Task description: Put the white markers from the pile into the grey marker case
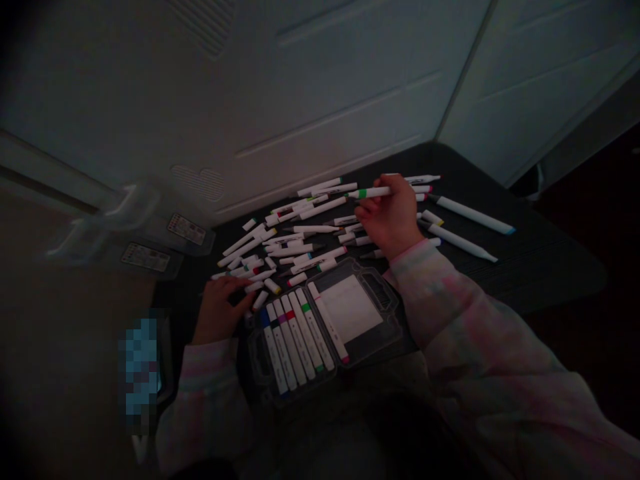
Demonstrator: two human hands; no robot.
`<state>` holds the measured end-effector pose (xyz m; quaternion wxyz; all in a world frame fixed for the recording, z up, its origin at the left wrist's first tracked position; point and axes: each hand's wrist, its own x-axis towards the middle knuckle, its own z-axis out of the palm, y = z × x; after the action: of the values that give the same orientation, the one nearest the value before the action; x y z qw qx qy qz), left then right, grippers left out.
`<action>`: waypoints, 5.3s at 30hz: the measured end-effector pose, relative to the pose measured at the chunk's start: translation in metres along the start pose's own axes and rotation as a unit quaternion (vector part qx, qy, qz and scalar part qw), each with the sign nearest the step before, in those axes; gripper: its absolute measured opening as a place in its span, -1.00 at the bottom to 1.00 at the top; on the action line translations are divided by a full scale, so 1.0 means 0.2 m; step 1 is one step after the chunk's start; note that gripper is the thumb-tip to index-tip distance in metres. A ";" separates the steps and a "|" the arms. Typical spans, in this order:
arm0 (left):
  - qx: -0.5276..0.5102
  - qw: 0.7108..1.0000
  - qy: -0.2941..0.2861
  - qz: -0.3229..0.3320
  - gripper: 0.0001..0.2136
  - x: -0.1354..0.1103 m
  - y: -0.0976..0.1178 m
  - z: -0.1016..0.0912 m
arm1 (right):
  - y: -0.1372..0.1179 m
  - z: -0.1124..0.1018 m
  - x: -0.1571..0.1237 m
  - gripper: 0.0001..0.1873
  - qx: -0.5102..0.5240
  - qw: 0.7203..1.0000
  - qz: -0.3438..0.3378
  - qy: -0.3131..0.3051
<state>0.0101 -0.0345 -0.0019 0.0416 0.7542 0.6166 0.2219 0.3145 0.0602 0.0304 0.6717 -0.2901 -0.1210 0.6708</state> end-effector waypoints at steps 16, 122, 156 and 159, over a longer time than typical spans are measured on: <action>0.007 1.000 0.023 0.014 -0.85 0.00 0.03 -0.02 | 0.00 -0.01 0.01 -0.86 -0.008 1.000 -0.004 -0.006; 0.113 0.961 0.075 -0.240 -0.74 0.09 -0.09 -0.02 | 0.00 0.01 -0.01 -0.86 0.007 1.000 -0.002 -0.003; -0.069 0.915 0.251 -0.308 -0.84 0.08 -0.12 -0.05 | 0.01 -0.01 0.01 -0.85 -0.017 1.000 -0.008 -0.009; -0.010 0.932 0.192 -0.307 -0.86 0.09 -0.13 -0.03 | 0.01 -0.01 0.00 -0.85 -0.020 1.000 -0.005 -0.011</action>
<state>-0.0139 -0.0122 -0.0004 -0.0035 0.4702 0.8122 0.3452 0.3139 0.0602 0.0270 0.6675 -0.2954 -0.1434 0.6683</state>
